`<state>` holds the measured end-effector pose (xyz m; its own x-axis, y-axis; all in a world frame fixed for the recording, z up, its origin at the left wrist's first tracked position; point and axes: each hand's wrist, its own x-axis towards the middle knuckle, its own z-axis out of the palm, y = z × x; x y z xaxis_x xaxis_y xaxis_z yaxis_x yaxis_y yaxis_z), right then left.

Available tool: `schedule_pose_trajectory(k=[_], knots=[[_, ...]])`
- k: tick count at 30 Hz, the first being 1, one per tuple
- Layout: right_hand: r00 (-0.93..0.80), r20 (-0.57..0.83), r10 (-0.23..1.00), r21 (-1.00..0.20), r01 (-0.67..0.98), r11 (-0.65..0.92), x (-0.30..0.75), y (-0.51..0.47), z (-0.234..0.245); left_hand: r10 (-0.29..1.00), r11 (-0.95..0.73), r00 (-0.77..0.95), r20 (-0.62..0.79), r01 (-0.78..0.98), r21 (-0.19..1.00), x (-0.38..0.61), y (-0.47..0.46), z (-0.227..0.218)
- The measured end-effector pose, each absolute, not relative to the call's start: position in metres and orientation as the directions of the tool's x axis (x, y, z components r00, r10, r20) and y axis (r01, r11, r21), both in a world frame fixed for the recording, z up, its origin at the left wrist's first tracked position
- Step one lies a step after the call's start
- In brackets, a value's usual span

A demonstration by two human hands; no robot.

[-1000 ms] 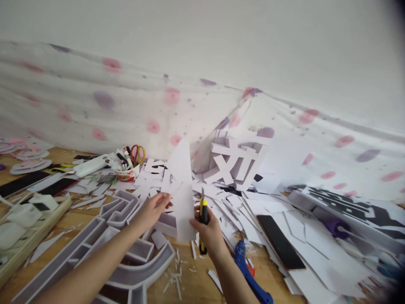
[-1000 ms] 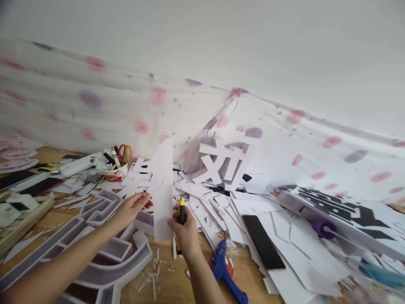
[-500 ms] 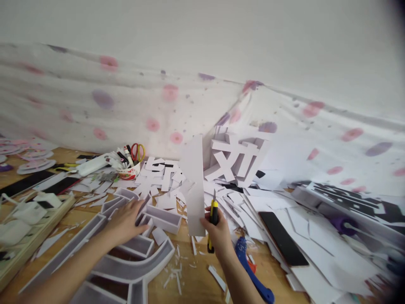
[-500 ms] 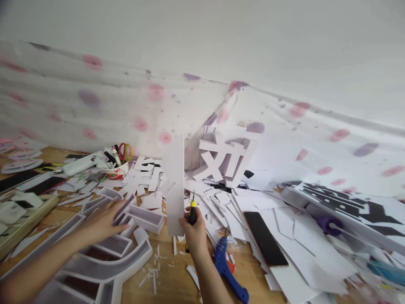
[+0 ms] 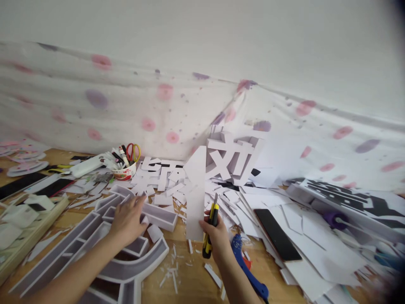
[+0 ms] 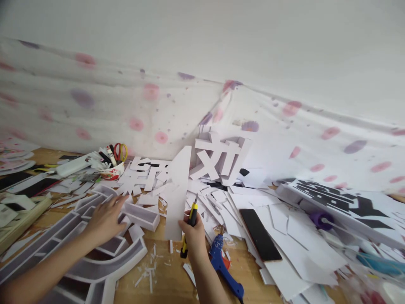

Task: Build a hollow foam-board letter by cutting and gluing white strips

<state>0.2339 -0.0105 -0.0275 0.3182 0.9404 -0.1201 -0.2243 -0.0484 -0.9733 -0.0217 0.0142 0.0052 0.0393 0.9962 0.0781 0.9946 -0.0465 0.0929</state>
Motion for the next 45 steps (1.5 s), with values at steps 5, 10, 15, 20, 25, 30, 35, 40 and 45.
schedule_pose_trajectory(k=[5,10,15,20,25,30,35,40,45], knots=[[0.337,-0.185,0.923,-0.951,-0.298,-0.082,0.229,-0.014,-0.031,0.986,-0.166,0.161,0.053,0.98,0.11,-0.038,0.028,0.022],[0.299,-0.233,0.925,-0.951,-0.269,-0.152,0.212,-0.022,-0.051,0.942,-0.336,0.328,0.072,0.923,0.189,-0.071,0.051,0.013],[0.225,-0.247,0.942,-0.968,-0.099,-0.23,0.198,-0.028,-0.065,0.948,-0.301,0.273,0.16,0.936,0.185,-0.064,0.044,0.007],[-0.008,-0.306,0.952,-0.933,0.201,-0.298,0.194,-0.038,-0.06,0.85,-0.442,0.319,0.42,0.866,0.236,0.001,-0.024,-0.009],[-0.257,-0.453,0.854,-0.861,0.374,-0.344,0.206,-0.045,-0.044,0.824,-0.433,0.251,0.508,0.858,0.278,0.037,-0.087,-0.074],[-0.358,-0.449,0.819,-0.875,0.363,-0.321,0.219,-0.046,-0.034,0.881,-0.364,0.164,0.445,0.834,0.414,0.028,-0.095,-0.094],[-0.382,-0.428,0.819,-0.901,0.251,-0.353,0.213,-0.045,-0.04,0.881,-0.378,0.146,0.45,0.789,0.485,0.029,-0.092,-0.084],[-0.404,-0.258,0.878,-0.931,0.346,-0.114,0.206,-0.049,-0.033,0.847,-0.377,0.052,0.529,0.76,0.529,0.033,-0.093,-0.101],[-0.477,-0.158,0.865,-0.906,0.419,0.066,0.207,-0.053,-0.011,0.876,-0.328,-0.059,0.479,0.655,0.681,0.029,-0.091,-0.107]])
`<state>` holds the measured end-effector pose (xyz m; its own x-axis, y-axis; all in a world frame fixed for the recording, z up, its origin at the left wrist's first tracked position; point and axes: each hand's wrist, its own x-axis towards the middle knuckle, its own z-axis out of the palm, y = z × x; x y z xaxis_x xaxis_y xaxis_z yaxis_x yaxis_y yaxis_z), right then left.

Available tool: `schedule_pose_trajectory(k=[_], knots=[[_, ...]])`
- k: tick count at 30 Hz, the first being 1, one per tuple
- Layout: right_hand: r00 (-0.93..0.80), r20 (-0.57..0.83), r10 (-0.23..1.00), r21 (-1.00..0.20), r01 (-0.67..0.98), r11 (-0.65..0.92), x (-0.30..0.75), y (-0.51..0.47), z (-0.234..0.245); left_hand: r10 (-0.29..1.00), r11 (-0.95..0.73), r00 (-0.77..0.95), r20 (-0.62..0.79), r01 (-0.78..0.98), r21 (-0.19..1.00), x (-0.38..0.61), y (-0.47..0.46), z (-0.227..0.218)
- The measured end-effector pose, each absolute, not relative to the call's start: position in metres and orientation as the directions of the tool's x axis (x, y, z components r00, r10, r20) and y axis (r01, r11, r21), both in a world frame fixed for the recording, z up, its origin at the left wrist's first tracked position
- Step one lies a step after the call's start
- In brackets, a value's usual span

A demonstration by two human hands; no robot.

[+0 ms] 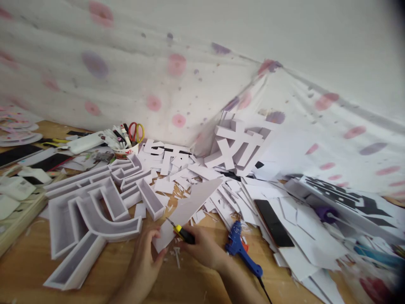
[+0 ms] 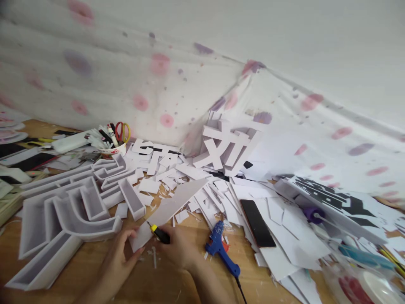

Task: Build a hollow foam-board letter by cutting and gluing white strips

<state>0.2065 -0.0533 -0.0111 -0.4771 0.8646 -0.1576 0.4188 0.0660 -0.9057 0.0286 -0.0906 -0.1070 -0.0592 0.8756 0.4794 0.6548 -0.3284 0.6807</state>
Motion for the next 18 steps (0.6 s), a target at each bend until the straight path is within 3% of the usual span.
schedule_pose_trajectory(k=[5,11,18], knots=[[-0.401,-0.174,0.899,-0.817,0.568,0.096,0.212,-0.05,-0.015,0.862,-0.37,0.008,0.507,0.693,0.618,0.03,-0.086,-0.1],[-0.307,-0.252,0.918,-0.531,0.837,0.134,0.207,-0.053,-0.017,0.85,-0.415,0.121,0.512,0.753,0.511,0.027,-0.084,-0.1],[-0.241,-0.343,0.908,-0.164,0.967,0.195,0.178,-0.054,-0.016,0.826,-0.453,0.143,0.546,0.745,0.49,0.029,-0.083,-0.103]])
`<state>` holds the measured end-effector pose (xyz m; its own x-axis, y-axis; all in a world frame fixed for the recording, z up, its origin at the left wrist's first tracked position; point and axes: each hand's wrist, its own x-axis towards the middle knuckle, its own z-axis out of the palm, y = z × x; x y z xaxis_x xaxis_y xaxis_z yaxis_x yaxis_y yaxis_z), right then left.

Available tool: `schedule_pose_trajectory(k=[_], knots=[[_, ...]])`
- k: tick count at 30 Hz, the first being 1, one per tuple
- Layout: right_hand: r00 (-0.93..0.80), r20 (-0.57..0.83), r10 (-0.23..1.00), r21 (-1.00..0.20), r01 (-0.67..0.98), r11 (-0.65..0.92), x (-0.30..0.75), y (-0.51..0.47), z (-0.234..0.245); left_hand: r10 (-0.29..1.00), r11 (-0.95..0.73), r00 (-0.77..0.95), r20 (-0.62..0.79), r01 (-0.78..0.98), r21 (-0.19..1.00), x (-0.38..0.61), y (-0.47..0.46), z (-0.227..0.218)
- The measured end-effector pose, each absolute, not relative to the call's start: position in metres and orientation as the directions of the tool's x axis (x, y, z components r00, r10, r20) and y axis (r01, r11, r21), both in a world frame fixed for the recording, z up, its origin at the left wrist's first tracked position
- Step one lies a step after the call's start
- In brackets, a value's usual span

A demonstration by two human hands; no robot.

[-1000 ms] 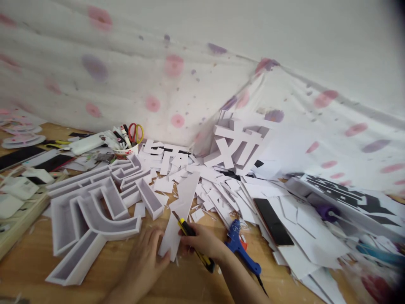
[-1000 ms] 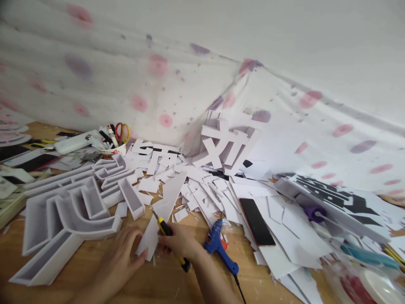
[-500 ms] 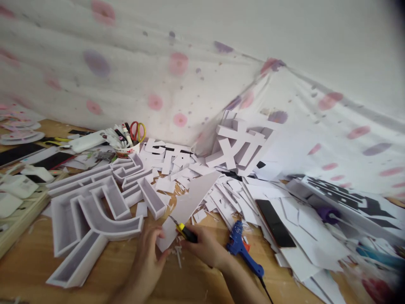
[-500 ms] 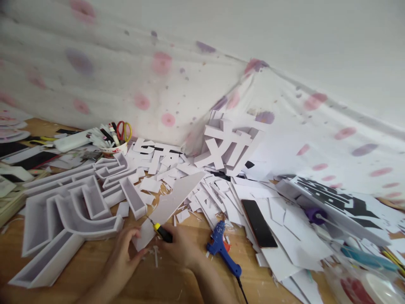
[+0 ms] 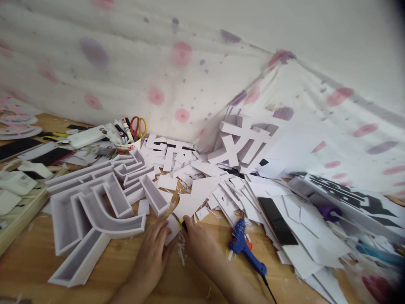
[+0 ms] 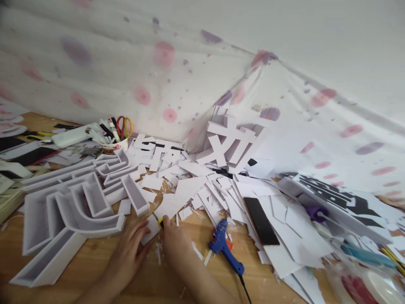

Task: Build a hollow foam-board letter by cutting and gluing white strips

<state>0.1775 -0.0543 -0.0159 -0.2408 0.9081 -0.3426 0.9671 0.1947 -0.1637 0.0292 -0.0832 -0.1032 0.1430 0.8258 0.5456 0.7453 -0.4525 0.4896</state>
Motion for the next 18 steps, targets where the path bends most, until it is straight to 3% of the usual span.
schedule_pose_trajectory(k=[3,18], knots=[[-0.259,-0.325,0.909,-0.093,0.966,0.242,0.171,-0.052,-0.017,0.836,-0.445,0.138,0.531,0.737,0.509,0.03,-0.082,-0.104],[-0.272,-0.336,0.902,-0.039,0.961,0.275,0.167,-0.056,-0.028,0.85,-0.425,0.124,0.511,0.735,0.529,0.03,-0.082,-0.103]])
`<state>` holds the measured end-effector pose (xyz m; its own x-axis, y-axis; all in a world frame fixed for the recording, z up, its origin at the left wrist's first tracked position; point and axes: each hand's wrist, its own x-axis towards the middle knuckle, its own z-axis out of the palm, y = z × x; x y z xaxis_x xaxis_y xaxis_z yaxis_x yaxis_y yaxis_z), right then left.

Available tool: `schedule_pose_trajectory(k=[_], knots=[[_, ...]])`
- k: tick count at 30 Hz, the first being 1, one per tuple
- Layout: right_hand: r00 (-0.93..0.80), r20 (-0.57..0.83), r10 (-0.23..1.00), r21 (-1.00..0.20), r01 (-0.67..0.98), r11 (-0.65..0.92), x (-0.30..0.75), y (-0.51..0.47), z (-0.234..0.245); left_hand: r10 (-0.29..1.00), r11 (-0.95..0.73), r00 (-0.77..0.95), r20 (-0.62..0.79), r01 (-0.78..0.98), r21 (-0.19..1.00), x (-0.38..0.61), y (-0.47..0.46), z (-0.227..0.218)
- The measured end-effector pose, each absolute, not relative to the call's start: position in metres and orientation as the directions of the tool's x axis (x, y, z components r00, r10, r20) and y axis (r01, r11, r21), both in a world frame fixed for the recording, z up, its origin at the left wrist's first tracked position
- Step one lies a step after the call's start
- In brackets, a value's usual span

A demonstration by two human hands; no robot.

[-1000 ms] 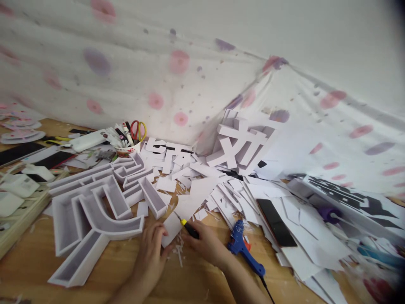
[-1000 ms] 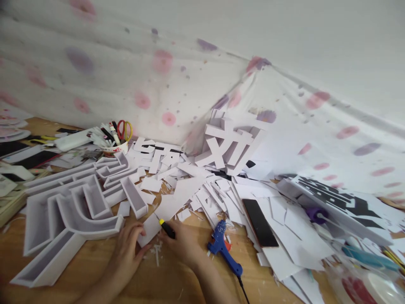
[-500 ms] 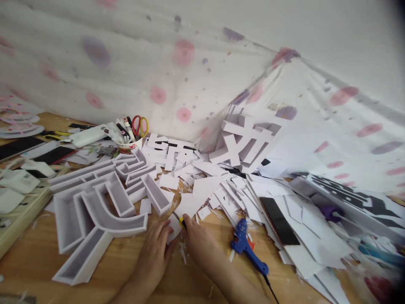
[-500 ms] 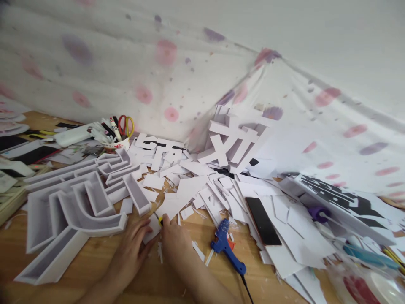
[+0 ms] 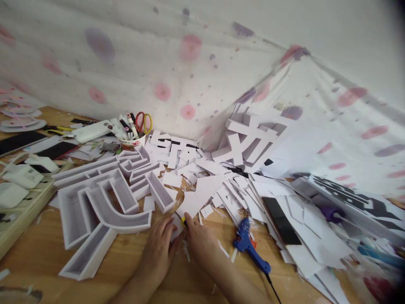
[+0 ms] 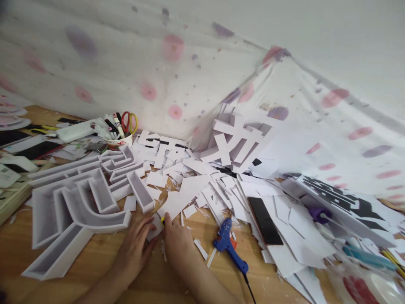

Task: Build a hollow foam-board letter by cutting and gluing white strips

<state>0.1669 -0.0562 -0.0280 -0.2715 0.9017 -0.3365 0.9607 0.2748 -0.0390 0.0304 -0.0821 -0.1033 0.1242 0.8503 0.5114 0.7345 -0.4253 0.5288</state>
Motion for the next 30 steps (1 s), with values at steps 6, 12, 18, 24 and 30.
schedule_pose_trajectory(k=[6,12,18,24,30], knots=[[-0.273,-0.336,0.901,0.04,0.952,0.303,0.163,-0.058,-0.028,0.847,-0.43,0.123,0.517,0.729,0.532,0.031,-0.082,-0.105],[-0.297,-0.364,0.883,0.056,0.939,0.34,0.159,-0.054,-0.019,0.864,-0.42,0.125,0.488,0.713,0.561,0.03,-0.081,-0.102],[-0.327,-0.407,0.853,0.087,0.916,0.393,0.159,-0.052,-0.004,0.872,-0.415,0.122,0.475,0.699,0.583,0.03,-0.078,-0.1],[-0.308,-0.425,0.851,0.108,0.916,0.385,0.16,-0.053,-0.003,0.876,-0.413,0.124,0.466,0.692,0.592,0.029,-0.078,-0.1],[-0.335,-0.413,0.847,0.114,0.903,0.414,0.164,-0.056,-0.009,0.873,-0.412,0.108,0.476,0.685,0.601,0.03,-0.077,-0.098]])
